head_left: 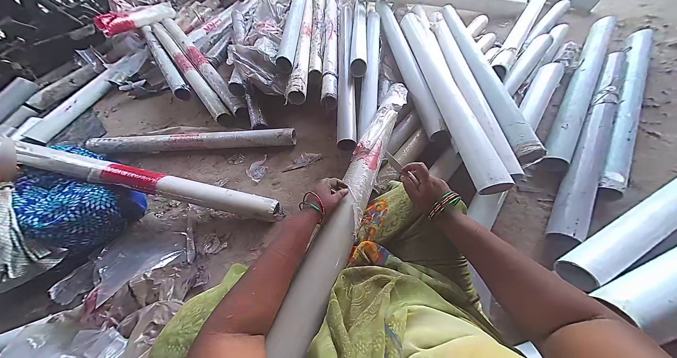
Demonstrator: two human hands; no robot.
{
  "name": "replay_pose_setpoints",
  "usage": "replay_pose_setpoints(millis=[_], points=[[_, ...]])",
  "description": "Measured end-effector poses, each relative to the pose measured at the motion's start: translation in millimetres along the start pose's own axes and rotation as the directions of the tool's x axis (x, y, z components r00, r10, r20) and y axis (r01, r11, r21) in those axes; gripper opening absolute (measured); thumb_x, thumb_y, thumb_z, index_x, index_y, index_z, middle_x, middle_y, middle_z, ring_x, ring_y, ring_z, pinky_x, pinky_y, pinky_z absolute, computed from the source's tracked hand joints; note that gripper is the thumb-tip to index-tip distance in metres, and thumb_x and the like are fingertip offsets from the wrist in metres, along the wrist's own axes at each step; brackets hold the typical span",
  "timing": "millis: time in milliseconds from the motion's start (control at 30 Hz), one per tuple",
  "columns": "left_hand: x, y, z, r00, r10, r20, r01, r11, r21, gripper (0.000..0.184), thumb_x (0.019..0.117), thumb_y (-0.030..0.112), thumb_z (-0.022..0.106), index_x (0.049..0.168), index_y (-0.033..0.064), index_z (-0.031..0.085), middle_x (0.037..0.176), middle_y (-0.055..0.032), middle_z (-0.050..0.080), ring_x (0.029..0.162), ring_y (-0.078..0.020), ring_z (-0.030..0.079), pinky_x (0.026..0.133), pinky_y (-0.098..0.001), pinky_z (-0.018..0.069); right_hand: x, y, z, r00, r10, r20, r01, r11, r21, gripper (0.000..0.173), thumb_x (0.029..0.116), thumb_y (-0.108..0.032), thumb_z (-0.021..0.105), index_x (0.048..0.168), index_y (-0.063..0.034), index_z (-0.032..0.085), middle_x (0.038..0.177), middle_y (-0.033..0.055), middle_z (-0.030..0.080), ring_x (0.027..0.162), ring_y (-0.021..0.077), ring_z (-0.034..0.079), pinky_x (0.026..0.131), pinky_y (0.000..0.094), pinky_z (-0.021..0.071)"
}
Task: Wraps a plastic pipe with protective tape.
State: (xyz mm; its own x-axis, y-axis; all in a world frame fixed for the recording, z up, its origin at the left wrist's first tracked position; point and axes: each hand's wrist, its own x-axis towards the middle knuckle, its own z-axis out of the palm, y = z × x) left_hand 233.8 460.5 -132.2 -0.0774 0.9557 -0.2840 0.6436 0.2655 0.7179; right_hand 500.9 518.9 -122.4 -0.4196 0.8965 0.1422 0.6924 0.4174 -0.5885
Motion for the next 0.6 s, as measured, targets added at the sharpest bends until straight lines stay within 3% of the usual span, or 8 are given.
replay_pose_setpoints(millis=[100,167,200,267,367,467,600], points=[[-0.8,4.0,2.3,0.997,-0.037,0.068,0.023,0.981,0.194,0.038,0.1018,0.028,0.065,0.131,0.0040,0.064,0.133,-0.0228,0.060,0.118,-0.0351,0.063,0.104,-0.0538,0.0474,-2.7,1.6,0.3,1.000,0.007,0.013,-0.007,1.000,-0.013,0.035,0.1072,-0.024,0.051,0.134,-0.0030,0.058,0.093,0.0239,0.071,0.081,0.0442,0.070,0.072,0.0636,0.0527],[-2.4,1.7,-5.0,0.986,-0.109,0.123,0.087,0.981,0.176,0.049,0.1008,0.034,0.066,0.138,0.0037,0.057,0.138,-0.0229,0.057,0.122,-0.0348,0.061,0.107,-0.0525,0.0458,-3.9,-4.4,-1.9,0.995,0.041,0.090,-0.040,0.999,-0.016,0.036,0.1081,-0.026,0.050,0.136,-0.0041,0.058,0.095,0.0236,0.071,0.084,0.0440,0.071,0.075,0.0646,0.0522],[-5.3,2.5,-9.7,0.978,-0.147,0.152,0.122,0.979,0.160,0.055,0.1001,0.036,0.067,0.142,0.0036,0.053,0.142,-0.0229,0.055,0.126,-0.0348,0.059,0.109,-0.0520,0.0442,-4.4,-13.8,-5.7,0.977,0.103,0.189,-0.103,0.995,-0.006,0.037,0.1094,-0.027,0.047,0.139,-0.0057,0.056,0.100,0.0225,0.072,0.090,0.0425,0.071,0.082,0.0641,0.0518],[-12.8,4.5,-16.6,0.965,-0.181,0.191,0.154,0.977,0.148,0.064,0.0988,0.039,0.068,0.147,0.0035,0.047,0.148,-0.0232,0.050,0.131,-0.0358,0.055,0.111,-0.0530,0.0413,-7.2,-40.4,-12.2,0.900,0.204,0.386,-0.232,0.972,0.028,0.038,0.1113,-0.026,0.044,0.142,-0.0056,0.053,0.104,0.0206,0.071,0.093,0.0369,0.068,0.088,0.0583,0.0499],[-19.3,9.8,-21.8,0.957,-0.180,0.227,0.136,0.971,0.195,0.069,0.0970,0.039,0.070,0.151,0.0052,0.044,0.151,-0.0229,0.046,0.132,-0.0359,0.054,0.111,-0.0527,0.0411,-16.4,-72.1,-10.0,0.797,0.206,0.568,-0.266,0.964,0.025,0.038,0.1123,-0.028,0.040,0.142,-0.0066,0.051,0.102,0.0140,0.070,0.079,0.0234,0.065,0.078,0.0447,0.0522],[-24.5,21.3,-25.3,0.945,-0.188,0.266,0.116,0.958,0.264,0.070,0.0978,0.039,0.069,0.153,0.0066,0.041,0.154,-0.0213,0.044,0.139,-0.0349,0.048,0.115,-0.0518,0.0372,-18.9,-100.4,-8.3,0.751,0.223,0.622,-0.194,0.974,-0.116,0.041,0.1127,-0.029,0.037,0.146,-0.0083,0.049,0.113,0.0182,0.071,0.098,0.0319,0.070,0.093,0.0520,0.0516],[-22.2,14.1,-20.9,0.961,-0.153,0.233,0.094,0.965,0.243,0.070,0.0947,0.038,0.074,0.151,0.0074,0.046,0.150,-0.0225,0.048,0.136,-0.0370,0.050,0.113,-0.0558,0.0380,-10.6,-124.8,-4.0,0.732,0.281,0.621,-0.119,0.950,-0.289,0.042,0.1128,-0.029,0.034,0.147,-0.0082,0.047,0.128,0.0232,0.065,0.122,0.0382,0.063,0.104,0.0566,0.0455]])
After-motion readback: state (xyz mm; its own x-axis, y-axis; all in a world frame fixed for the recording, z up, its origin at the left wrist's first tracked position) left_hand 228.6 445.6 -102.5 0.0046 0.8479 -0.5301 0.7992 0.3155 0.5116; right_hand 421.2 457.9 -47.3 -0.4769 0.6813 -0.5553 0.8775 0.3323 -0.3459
